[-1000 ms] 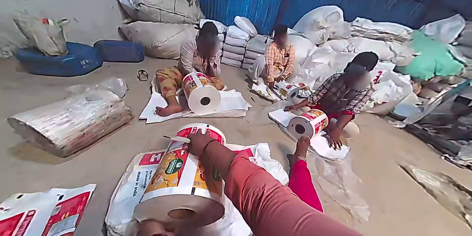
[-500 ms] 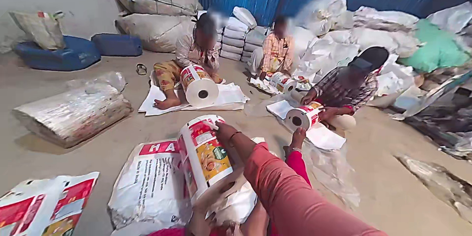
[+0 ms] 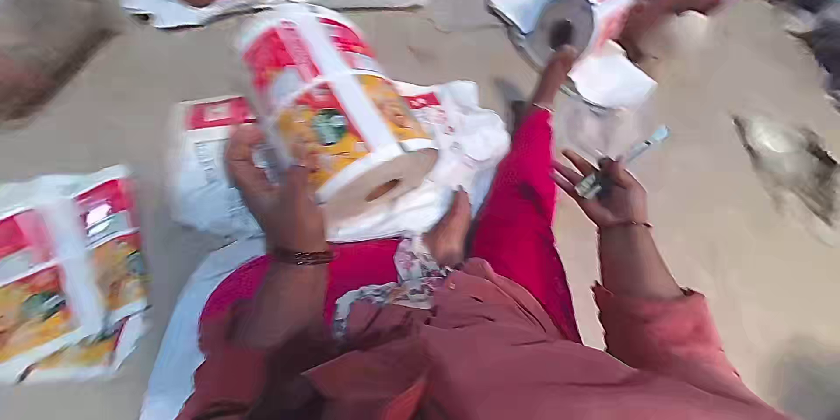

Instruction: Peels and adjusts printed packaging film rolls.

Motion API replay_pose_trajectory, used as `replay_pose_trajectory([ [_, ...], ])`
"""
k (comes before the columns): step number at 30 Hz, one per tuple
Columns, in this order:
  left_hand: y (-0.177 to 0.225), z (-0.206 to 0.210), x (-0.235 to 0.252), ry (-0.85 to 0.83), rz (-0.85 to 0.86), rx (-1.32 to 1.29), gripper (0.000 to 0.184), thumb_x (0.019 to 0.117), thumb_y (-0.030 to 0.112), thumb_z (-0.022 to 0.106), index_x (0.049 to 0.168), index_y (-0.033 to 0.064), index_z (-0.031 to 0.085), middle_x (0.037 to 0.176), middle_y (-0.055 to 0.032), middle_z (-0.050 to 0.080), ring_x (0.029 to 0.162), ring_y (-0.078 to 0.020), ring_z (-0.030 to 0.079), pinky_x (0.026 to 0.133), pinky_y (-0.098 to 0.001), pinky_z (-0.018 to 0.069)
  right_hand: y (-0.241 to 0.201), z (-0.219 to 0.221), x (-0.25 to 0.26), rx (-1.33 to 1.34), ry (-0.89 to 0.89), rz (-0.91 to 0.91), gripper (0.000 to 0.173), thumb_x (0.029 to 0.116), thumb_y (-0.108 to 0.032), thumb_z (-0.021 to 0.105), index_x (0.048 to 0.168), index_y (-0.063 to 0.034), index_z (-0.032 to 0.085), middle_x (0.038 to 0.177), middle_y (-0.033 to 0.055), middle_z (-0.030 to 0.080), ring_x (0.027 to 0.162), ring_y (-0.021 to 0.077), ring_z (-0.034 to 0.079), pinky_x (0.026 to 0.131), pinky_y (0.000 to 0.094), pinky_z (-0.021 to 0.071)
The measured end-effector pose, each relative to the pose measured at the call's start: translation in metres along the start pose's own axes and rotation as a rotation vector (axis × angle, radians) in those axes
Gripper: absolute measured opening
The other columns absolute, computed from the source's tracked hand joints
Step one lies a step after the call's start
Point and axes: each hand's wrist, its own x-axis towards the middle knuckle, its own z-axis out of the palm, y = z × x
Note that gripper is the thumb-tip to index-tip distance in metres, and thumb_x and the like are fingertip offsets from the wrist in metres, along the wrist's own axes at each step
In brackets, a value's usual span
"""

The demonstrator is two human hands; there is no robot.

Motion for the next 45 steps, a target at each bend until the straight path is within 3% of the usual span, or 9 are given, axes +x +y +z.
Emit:
replay_pose_trajectory([
  [6, -0.015, 0.041, 0.02, -0.353, 0.181, 0.8, 0.067, 0.0918, 0.048, 0.062, 0.144, 0.0064, 0.051, 0.165, -0.0275, 0.026, 0.152, -0.0465, 0.027, 0.121, -0.0635, 0.0221, -0.02, -0.005, -0.016, 0.35, -0.289, -0.254, 0.051, 0.1096, -0.048, 0.024, 0.106, -0.0112, 0.06, 0.15, 0.0242, 0.053, 0.131, 0.0487, 0.056, 0.101, 0.0591, 0.0526],
  [11, 0.0, 0.041, 0.01, -0.449, 0.145, 1.067, 0.06, 0.0976, 0.053, 0.052, 0.142, 0.0131, 0.057, 0.167, -0.0243, 0.022, 0.153, -0.0525, 0.017, 0.113, -0.0796, 0.0135, -0.02, 0.005, -0.005, 0.279, -0.3, -0.24, 0.045, 0.1096, -0.048, 0.027, 0.112, -0.0146, 0.057, 0.149, 0.0228, 0.054, 0.131, 0.0489, 0.057, 0.102, 0.0613, 0.0517],
  [15, 0.0, 0.032, 0.01, -0.419, 0.073, 1.091, 0.07, 0.0967, 0.064, 0.046, 0.147, 0.0163, 0.053, 0.167, -0.0263, 0.023, 0.154, -0.0512, 0.016, 0.116, -0.0771, 0.0128, -0.011, 0.006, 0.01, -0.852, 0.263, 0.02, 0.038, 0.108, -0.022, 0.051, 0.138, 0.0011, 0.048, 0.121, 0.0168, 0.067, 0.106, 0.0276, 0.068, 0.088, 0.0463, 0.0571],
  [18, 0.001, 0.027, 0.01, -0.377, 0.06, 1.113, 0.069, 0.0955, 0.062, 0.05, 0.147, 0.0166, 0.054, 0.166, -0.0257, 0.027, 0.152, -0.0516, 0.023, 0.114, -0.077, 0.0196, 0.024, 0.026, 0.029, -1.506, 0.114, 0.289, 0.053, 0.1042, -0.04, 0.057, 0.134, 0.0038, 0.056, 0.112, 0.0321, 0.064, 0.104, 0.0473, 0.063, 0.091, 0.0674, 0.0463],
  [23, -0.008, 0.023, 0.009, -0.311, 0.083, 1.135, 0.065, 0.0925, 0.065, 0.051, 0.141, 0.0238, 0.062, 0.166, -0.0155, 0.032, 0.152, -0.0411, 0.029, 0.117, -0.0706, 0.0209, 0.051, 0.147, 0.069, -1.122, -0.112, 0.073, 0.044, 0.1061, -0.026, 0.058, 0.14, 0.0006, 0.05, 0.115, 0.0207, 0.067, 0.093, 0.0289, 0.074, 0.08, 0.0487, 0.0635],
  [27, -0.014, 0.019, 0.006, -0.255, 0.155, 1.121, 0.063, 0.094, 0.067, 0.047, 0.136, 0.024, 0.066, 0.16, -0.0134, 0.044, 0.148, -0.0397, 0.039, 0.118, -0.0703, 0.0217, 0.057, 0.279, 0.146, -1.003, -0.444, -0.257, 0.039, 0.1052, -0.025, 0.058, 0.137, -0.0031, 0.054, 0.118, 0.0106, 0.069, 0.094, 0.012, 0.064, 0.084, 0.0355, 0.0523],
  [32, -0.025, 0.009, 0.004, -0.19, 0.253, 1.081, 0.064, 0.0932, 0.069, 0.045, 0.13, 0.0236, 0.071, 0.149, -0.0127, 0.057, 0.138, -0.0394, 0.052, 0.116, -0.0702, 0.0268, 0.096, 0.406, 0.232, -0.908, -0.489, -0.216, 0.037, 0.1065, -0.032, 0.054, 0.133, -0.0068, 0.058, 0.088, 0.004, 0.056, 0.065, 0.0091, 0.046, 0.059, 0.0292, 0.0403],
  [36, -0.028, 0.0, 0.005, -0.174, 0.272, 1.039, 0.062, 0.093, 0.068, 0.046, 0.129, 0.0243, 0.072, 0.147, -0.0084, 0.06, 0.138, -0.039, 0.052, 0.116, -0.0695, 0.0285, 0.118, 0.448, 0.253, -0.914, -0.519, -0.18, 0.039, 0.1073, -0.03, 0.054, 0.137, -0.0038, 0.054, 0.109, 0.0143, 0.066, 0.092, 0.0185, 0.063, 0.084, 0.0407, 0.0531],
  [45, -0.031, -0.011, 0.007, -0.204, 0.253, 0.994, 0.055, 0.0916, 0.067, 0.049, 0.124, 0.029, 0.073, 0.147, -0.0024, 0.06, 0.143, -0.0335, 0.047, 0.116, -0.0646, 0.03, 0.112, 0.424, 0.244, -0.927, -0.353, -0.234, 0.038, 0.1056, -0.031, 0.052, 0.127, 0.0002, 0.057, 0.099, 0.0088, 0.066, 0.082, 0.0143, 0.062, 0.075, 0.0375, 0.0547],
])
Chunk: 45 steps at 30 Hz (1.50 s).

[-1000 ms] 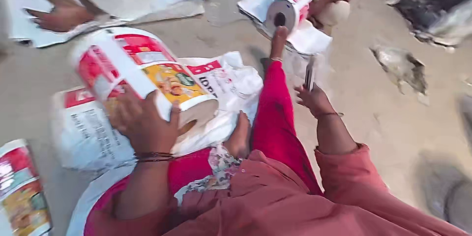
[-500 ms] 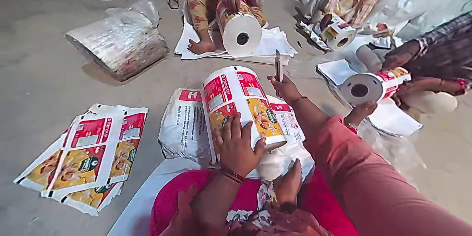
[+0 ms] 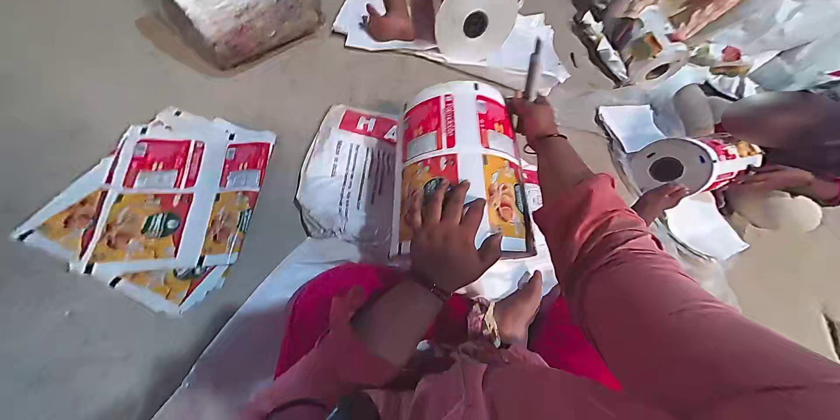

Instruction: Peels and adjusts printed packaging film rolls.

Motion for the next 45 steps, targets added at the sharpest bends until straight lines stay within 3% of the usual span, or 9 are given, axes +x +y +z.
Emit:
replay_pose_trajectory([
  [7, -0.003, -0.003, 0.021, -0.177, 0.215, -0.109, 0.055, 0.0914, 0.066, 0.051, 0.128, 0.03, 0.071, 0.15, 0.0006, 0.057, 0.145, -0.0299, 0.044, 0.115, -0.0585, 0.0369, 0.052, -0.057, -0.036, 0.081, 0.227, -0.019, 0.021, 0.1035, -0.03, 0.057, 0.113, -0.0108, 0.057, 0.08, -0.0066, 0.056, 0.059, 0.0018, 0.048, 0.055, 0.0237, 0.0438],
  [15, -0.003, 0.012, 0.039, -0.176, 0.445, -0.283, 0.049, 0.09, 0.057, 0.057, 0.122, 0.0246, 0.076, 0.139, 0.0006, 0.066, 0.138, -0.0263, 0.055, 0.112, -0.0536, 0.0435, 0.104, -0.106, -0.12, 0.121, 0.528, 0.095, 0.028, 0.104, -0.034, 0.058, 0.118, -0.0099, 0.054, 0.086, -0.0044, 0.056, 0.062, 0.0028, 0.05, 0.058, 0.0243, 0.0457],
  [19, 0.005, 0.011, 0.035, -0.254, 0.426, -0.345, 0.056, 0.094, 0.058, 0.053, 0.132, 0.0216, 0.071, 0.145, -0.0022, 0.062, 0.143, -0.0284, 0.05, 0.12, -0.0539, 0.0358, 0.123, -0.102, -0.178, 0.215, 0.75, 0.112, 0.053, 0.1032, -0.024, 0.059, 0.147, -0.0001, 0.041, 0.129, 0.0122, 0.063, 0.11, 0.0145, 0.065, 0.096, 0.0342, 0.0548],
  [23, -0.027, 0.015, 0.032, -0.277, -0.085, -0.7, 0.046, 0.1051, 0.032, 0.051, 0.141, 0.006, 0.061, 0.145, -0.0107, 0.061, 0.136, -0.0222, 0.056, 0.114, -0.0459, 0.0451, 0.12, -0.06, -0.236, 0.195, 0.78, 0.195, 0.049, 0.1076, -0.03, 0.051, 0.148, -0.0027, 0.045, 0.133, 0.0127, 0.063, 0.113, 0.0162, 0.064, 0.098, 0.0381, 0.0523],
  [27, -0.064, 0.043, 0.038, -0.383, -0.699, -1.024, 0.057, 0.1054, 0.05, 0.044, 0.148, 0.0129, 0.053, 0.153, -0.0066, 0.053, 0.141, -0.0219, 0.049, 0.115, -0.0489, 0.0391, 0.128, -0.054, -0.247, 0.313, 0.766, 0.147, 0.044, 0.1075, -0.022, 0.052, 0.147, -0.0043, 0.042, 0.146, 0.0084, 0.058, 0.125, 0.0136, 0.061, 0.105, 0.0364, 0.0493],
  [29, -0.06, 0.054, 0.039, -0.365, -0.846, -1.081, 0.047, 0.1037, 0.044, 0.052, 0.135, 0.0112, 0.064, 0.134, -0.0063, 0.066, 0.124, -0.0192, 0.061, 0.105, -0.0438, 0.0494, 0.123, -0.051, -0.245, 0.296, 0.749, 0.148, 0.042, 0.1076, -0.022, 0.052, 0.146, -0.0053, 0.043, 0.146, 0.0079, 0.058, 0.122, 0.013, 0.061, 0.103, 0.0359, 0.0495],
  [32, -0.069, 0.06, 0.039, -0.339, -0.906, -1.129, 0.038, 0.1003, 0.036, 0.055, 0.126, 0.0118, 0.07, 0.119, -0.0043, 0.072, 0.111, -0.0172, 0.067, 0.096, -0.0396, 0.0543, 0.104, -0.052, -0.234, 0.2, 0.672, 0.169, 0.042, 0.1074, -0.024, 0.052, 0.144, -0.0034, 0.045, 0.142, 0.0131, 0.06, 0.122, 0.0164, 0.062, 0.103, 0.0378, 0.0494],
  [36, -0.066, 0.062, 0.011, -0.237, -1.049, -1.19, 0.037, 0.1036, 0.036, 0.055, 0.127, 0.0083, 0.064, 0.119, -0.0072, 0.069, 0.109, -0.0189, 0.066, 0.092, -0.042, 0.0561, 0.083, -0.065, -0.19, -0.028, 0.529, 0.134, 0.039, 0.1028, -0.034, 0.059, 0.127, -0.0034, 0.058, 0.109, 0.014, 0.069, 0.103, 0.0245, 0.067, 0.093, 0.0481, 0.054],
  [45, -0.048, 0.076, -0.016, -0.158, -1.155, -1.37, 0.044, 0.1074, 0.043, 0.046, 0.133, 0.0106, 0.062, 0.124, -0.0106, 0.07, 0.115, -0.0241, 0.067, 0.096, -0.0501, 0.0558, 0.043, -0.077, -0.146, -0.235, 0.227, 0.052, 0.034, 0.1039, -0.035, 0.057, 0.123, -0.0073, 0.059, 0.102, 0.0147, 0.069, 0.095, 0.031, 0.068, 0.085, 0.0557, 0.0538],
])
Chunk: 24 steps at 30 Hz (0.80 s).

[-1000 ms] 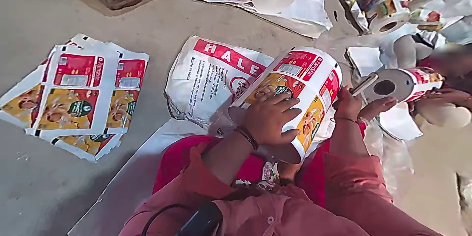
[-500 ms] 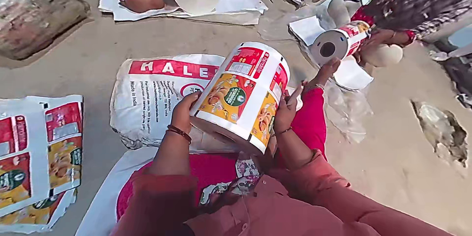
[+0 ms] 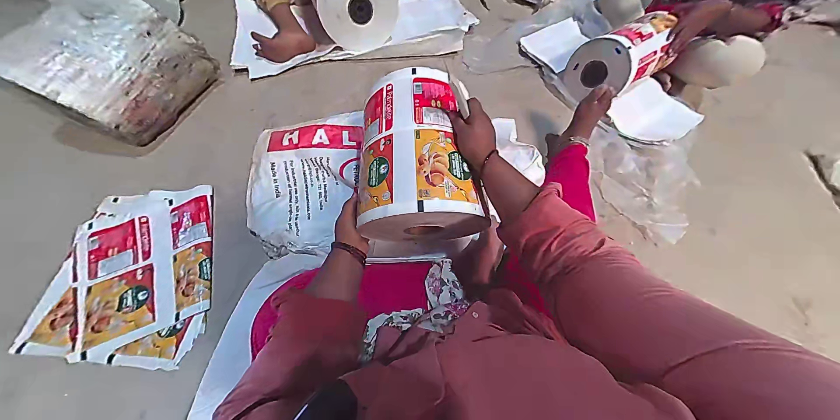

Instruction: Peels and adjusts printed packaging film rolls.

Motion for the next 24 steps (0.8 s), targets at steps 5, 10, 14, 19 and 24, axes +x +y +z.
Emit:
replay_pose_trajectory([
  [5, -0.001, 0.013, -0.012, -0.055, 0.048, 0.177, 0.049, 0.1096, 0.045, 0.04, 0.138, 0.01, 0.059, 0.131, -0.0101, 0.067, 0.12, -0.0223, 0.065, 0.099, -0.0484, 0.0547, 0.027, -0.016, -0.005, 0.036, 0.03, 0.099, 0.039, 0.1044, -0.038, 0.057, 0.127, -0.0061, 0.058, 0.108, 0.0172, 0.07, 0.103, 0.0333, 0.068, 0.091, 0.0567, 0.0532],
  [10, -0.002, 0.031, -0.03, -0.049, 0.059, 0.588, 0.068, 0.108, 0.06, 0.029, 0.152, 0.0109, 0.047, 0.152, -0.0147, 0.052, 0.139, -0.028, 0.052, 0.109, -0.0577, 0.0467, 0.057, -0.033, -0.018, -0.026, 0.077, 0.274, 0.045, 0.106, -0.041, 0.053, 0.13, -0.003, 0.056, 0.11, 0.0217, 0.069, 0.106, 0.0379, 0.068, 0.091, 0.0591, 0.0524],
  [14, 0.004, 0.047, -0.045, -0.122, 0.192, 0.709, 0.063, 0.1114, 0.049, 0.026, 0.157, 0.0085, 0.039, 0.16, -0.0142, 0.042, 0.148, -0.0235, 0.04, 0.12, -0.0496, 0.0349, 0.081, -0.061, -0.053, 0.054, -0.043, 0.243, 0.044, 0.1055, -0.037, 0.055, 0.131, -0.0007, 0.058, 0.112, 0.0221, 0.068, 0.104, 0.0358, 0.067, 0.091, 0.0576, 0.0523],
  [19, 0.007, 0.035, -0.03, -0.349, 0.369, 0.71, 0.061, 0.1117, 0.039, 0.026, 0.159, 0.0012, 0.03, 0.164, -0.0188, 0.032, 0.152, -0.0222, 0.034, 0.125, -0.0381, 0.0294, 0.129, -0.135, -0.149, 0.139, -0.075, 0.325, 0.036, 0.1041, -0.025, 0.06, 0.129, 0.0011, 0.057, 0.105, 0.0166, 0.07, 0.09, 0.0253, 0.07, 0.083, 0.0461, 0.0576],
  [24, 0.006, 0.036, -0.022, -0.366, 0.385, 0.653, 0.063, 0.1078, 0.039, 0.037, 0.158, 0.0001, 0.032, 0.163, -0.019, 0.034, 0.148, -0.0217, 0.038, 0.122, -0.0376, 0.0309, 0.175, -0.143, -0.234, -0.32, 0.083, 0.52, 0.044, 0.1041, -0.037, 0.055, 0.129, -0.001, 0.06, 0.116, 0.0218, 0.067, 0.109, 0.0364, 0.066, 0.096, 0.0571, 0.0514],
])
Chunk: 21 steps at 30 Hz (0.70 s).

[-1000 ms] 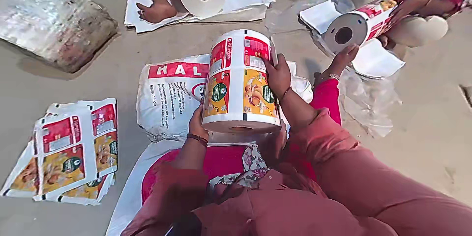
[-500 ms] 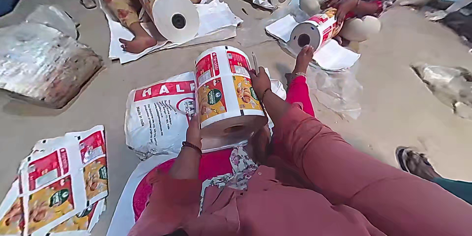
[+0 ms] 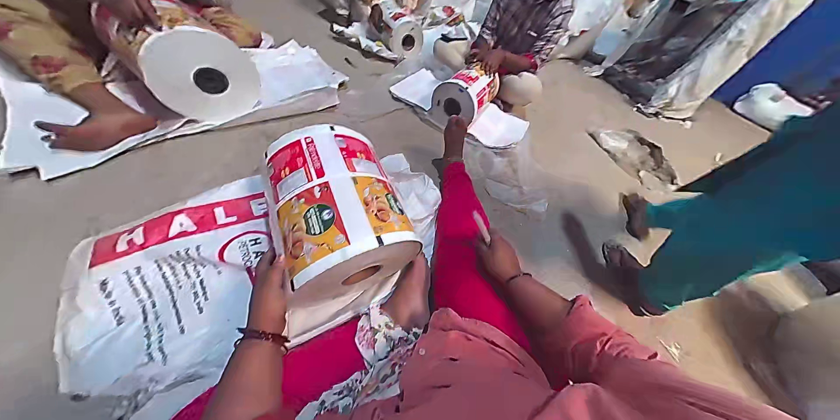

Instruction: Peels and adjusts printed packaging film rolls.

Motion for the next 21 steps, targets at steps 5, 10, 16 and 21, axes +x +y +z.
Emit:
replay_pose_trajectory([
  [5, 0.007, -0.005, 0.023, 0.07, -0.092, -0.039, 0.061, 0.1071, 0.044, 0.041, 0.155, 0.0066, 0.037, 0.153, -0.0168, 0.046, 0.133, -0.0223, 0.052, 0.106, -0.0422, 0.0469, -0.018, 0.028, 0.007, 0.222, -0.011, -0.067, 0.039, 0.1026, -0.03, 0.058, 0.131, -0.0031, 0.059, 0.117, 0.0162, 0.068, 0.108, 0.0287, 0.066, 0.096, 0.0494, 0.0525],
  [10, 0.042, -0.022, 0.098, 0.132, 0.008, 0.087, 0.068, 0.1065, 0.047, 0.044, 0.159, 0.0049, 0.032, 0.164, -0.0183, 0.033, 0.15, -0.0302, 0.034, 0.118, -0.0549, 0.0339, -0.09, 0.057, 0.014, 0.948, 0.035, -0.147, 0.035, 0.1037, -0.021, 0.059, 0.129, 0.0038, 0.058, 0.117, 0.0141, 0.071, 0.108, 0.0167, 0.067, 0.098, 0.0377, 0.053],
  [16, 0.102, -0.001, 0.19, 0.01, 0.063, 0.406, 0.068, 0.1088, 0.053, 0.031, 0.157, 0.0057, 0.038, 0.166, -0.0169, 0.031, 0.156, -0.0304, 0.026, 0.123, -0.0593, 0.0232, -0.119, 0.094, 0.02, 0.934, -0.01, -0.274, 0.037, 0.1004, -0.025, 0.061, 0.129, -0.0017, 0.063, 0.121, 0.0128, 0.069, 0.111, 0.0187, 0.067, 0.1, 0.0413, 0.0542],
  [21, 0.103, 0.039, 0.227, 0.008, -0.062, 0.437, 0.07, 0.109, 0.056, 0.029, 0.143, -0.0011, 0.051, 0.143, -0.0268, 0.054, 0.135, -0.0376, 0.052, 0.109, -0.0614, 0.0399, -0.114, 0.101, 0.029, 0.85, -0.007, -0.321, 0.041, 0.1015, -0.026, 0.06, 0.135, -0.0022, 0.062, 0.129, 0.0133, 0.067, 0.117, 0.018, 0.064, 0.105, 0.0378, 0.0517],
])
